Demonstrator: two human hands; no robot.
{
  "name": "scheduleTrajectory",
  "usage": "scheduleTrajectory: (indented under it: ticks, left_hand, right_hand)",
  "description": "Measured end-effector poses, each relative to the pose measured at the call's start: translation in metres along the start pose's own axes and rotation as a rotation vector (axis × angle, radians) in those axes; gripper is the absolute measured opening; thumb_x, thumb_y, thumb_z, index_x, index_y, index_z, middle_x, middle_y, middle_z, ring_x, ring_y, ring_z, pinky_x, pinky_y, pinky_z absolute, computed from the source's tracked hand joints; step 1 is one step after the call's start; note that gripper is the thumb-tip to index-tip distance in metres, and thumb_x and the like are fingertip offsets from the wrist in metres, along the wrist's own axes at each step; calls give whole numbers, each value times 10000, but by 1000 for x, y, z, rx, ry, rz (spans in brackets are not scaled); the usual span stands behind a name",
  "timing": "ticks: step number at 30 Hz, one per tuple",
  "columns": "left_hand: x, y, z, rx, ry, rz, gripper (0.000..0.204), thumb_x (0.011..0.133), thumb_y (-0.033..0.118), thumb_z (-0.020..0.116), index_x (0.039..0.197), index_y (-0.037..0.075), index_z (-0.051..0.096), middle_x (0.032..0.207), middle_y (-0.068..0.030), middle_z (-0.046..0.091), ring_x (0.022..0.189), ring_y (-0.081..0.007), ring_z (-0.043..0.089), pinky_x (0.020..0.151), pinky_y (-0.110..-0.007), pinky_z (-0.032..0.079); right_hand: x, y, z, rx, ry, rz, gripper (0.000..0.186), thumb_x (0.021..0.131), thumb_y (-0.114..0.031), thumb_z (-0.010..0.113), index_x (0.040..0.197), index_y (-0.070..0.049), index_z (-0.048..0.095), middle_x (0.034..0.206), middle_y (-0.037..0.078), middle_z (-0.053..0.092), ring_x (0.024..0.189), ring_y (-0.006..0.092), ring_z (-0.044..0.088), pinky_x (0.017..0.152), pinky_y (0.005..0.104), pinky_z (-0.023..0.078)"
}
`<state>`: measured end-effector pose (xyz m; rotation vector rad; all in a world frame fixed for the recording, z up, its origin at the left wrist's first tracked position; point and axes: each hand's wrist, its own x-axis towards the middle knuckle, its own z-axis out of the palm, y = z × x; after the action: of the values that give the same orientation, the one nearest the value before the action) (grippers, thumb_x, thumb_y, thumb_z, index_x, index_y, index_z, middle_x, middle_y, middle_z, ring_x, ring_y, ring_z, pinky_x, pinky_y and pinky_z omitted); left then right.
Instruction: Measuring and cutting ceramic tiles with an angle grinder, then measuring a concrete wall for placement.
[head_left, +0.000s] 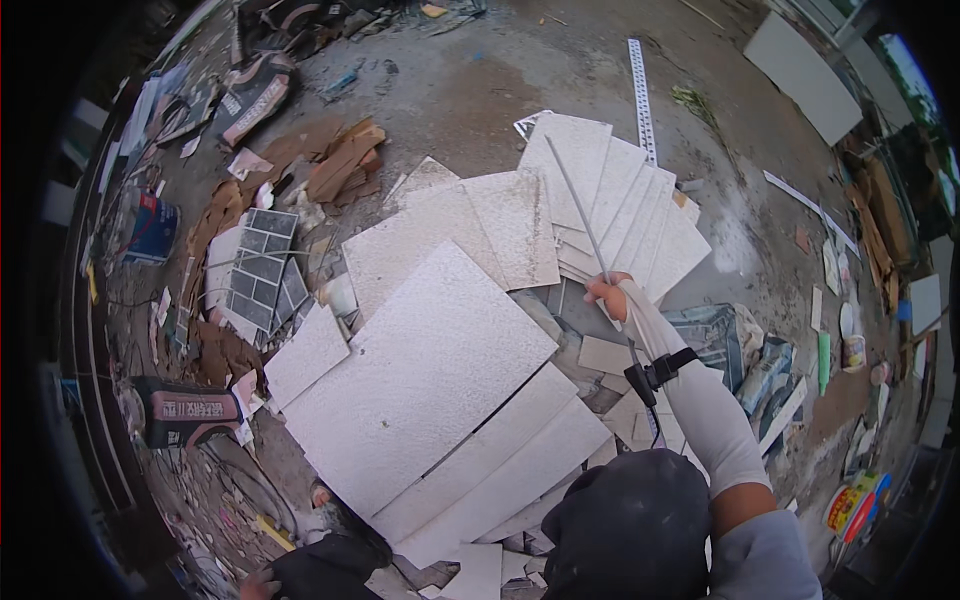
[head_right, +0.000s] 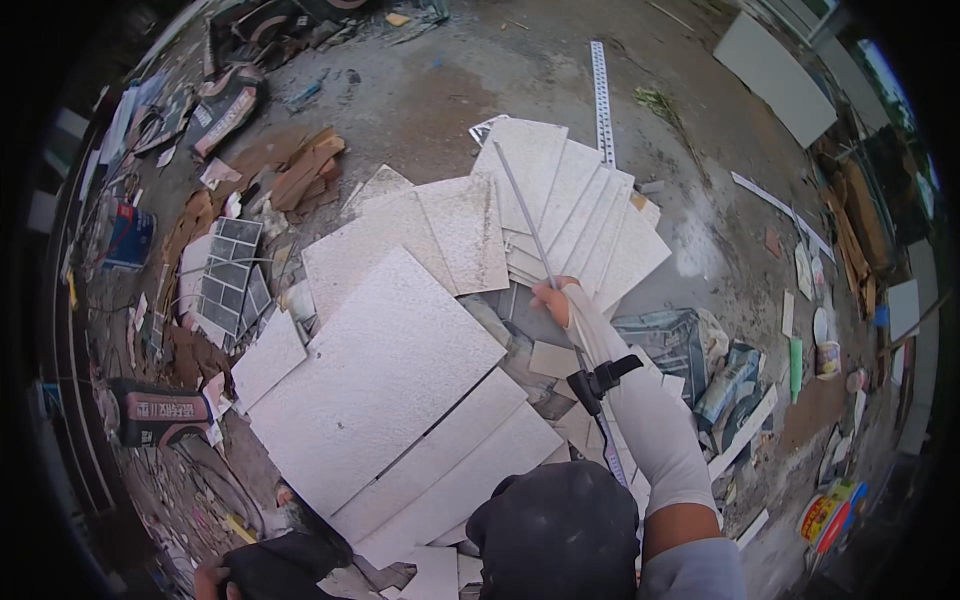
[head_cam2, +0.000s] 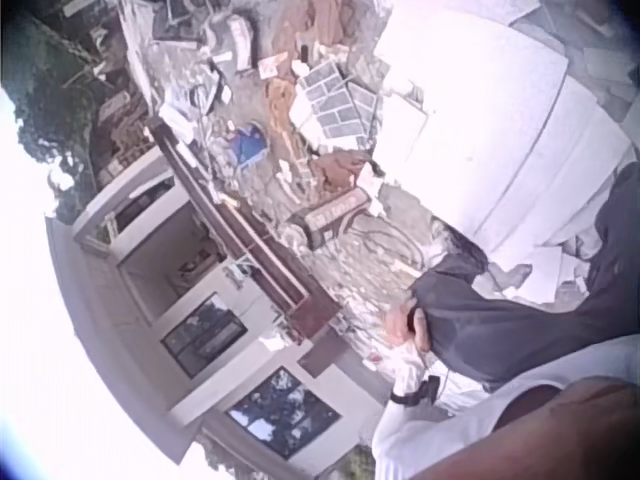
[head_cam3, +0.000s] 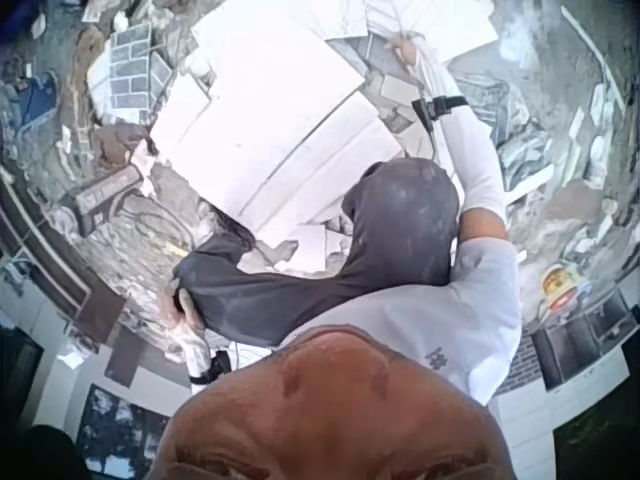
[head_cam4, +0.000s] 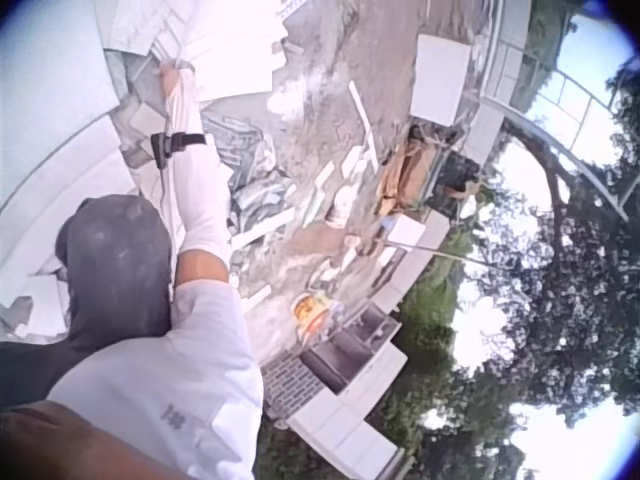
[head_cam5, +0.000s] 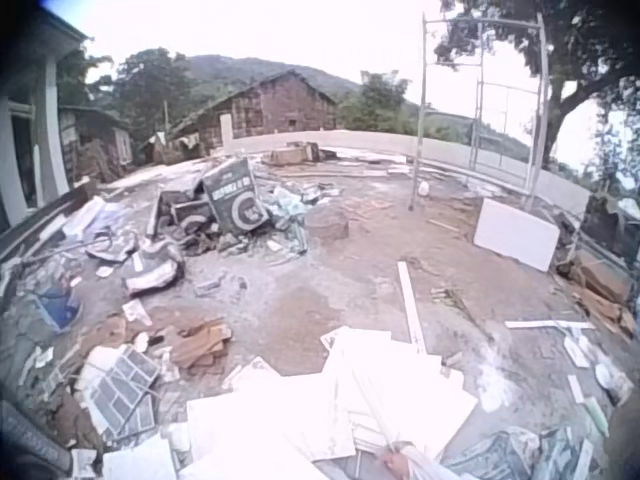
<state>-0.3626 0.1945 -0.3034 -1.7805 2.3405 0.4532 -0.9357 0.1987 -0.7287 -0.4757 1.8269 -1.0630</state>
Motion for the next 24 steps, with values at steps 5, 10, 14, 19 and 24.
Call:
scheduleTrajectory:
  ticks: [5, 10, 14, 19, 24]
  left_hand:
    - [0, 14, 8, -75, 146, 160, 179, 955, 125, 561, 1082, 20, 630, 1109, -194, 640, 1011, -392, 606, 903, -477, 471]
    - [-19, 6, 9, -64, 164, 126, 160, 920, 92, 558, 1038, 8, 626, 1098, -200, 650, 1018, -394, 609, 926, -474, 468]
    - [-38, -6, 14, -103, 199, 110, 162, 906, 91, 559, 1015, -6, 628, 1086, -215, 658, 1020, -407, 610, 944, -481, 463]
    - [-38, -5, 20, -96, 190, 102, 171, 903, 94, 556, 1014, -15, 626, 1088, -222, 656, 1030, -419, 606, 956, -496, 456]
    - [-46, -6, 22, -98, 212, 96, 182, 905, 95, 547, 1020, -24, 622, 1092, -229, 653, 1043, -428, 605, 967, -504, 451]
  right_hand:
    - [81, -16, 47, -336, -36, -217, 278, 872, -306, 669, 932, -35, 688, 863, 137, 691, 869, 247, 644, 788, 378, 491]
    - [114, -63, 114, -599, -50, -102, 373, 856, -355, 683, 1048, -35, 662, 977, 185, 690, 920, 326, 653, 844, 399, 504]
    - [93, -72, 155, -947, 34, -627, 336, 875, -304, 635, 1084, -41, 644, 949, 137, 687, 855, 251, 661, 747, 375, 512]
    - [57, -129, 232, -689, -351, -352, 230, 928, -216, 432, 964, -69, 606, 850, 138, 648, 826, 300, 652, 693, 422, 496]
    - [67, -108, 227, -1132, -295, -866, 173, 751, -52, 607, 919, -13, 600, 1016, 171, 628, 818, 387, 665, 749, 454, 535]
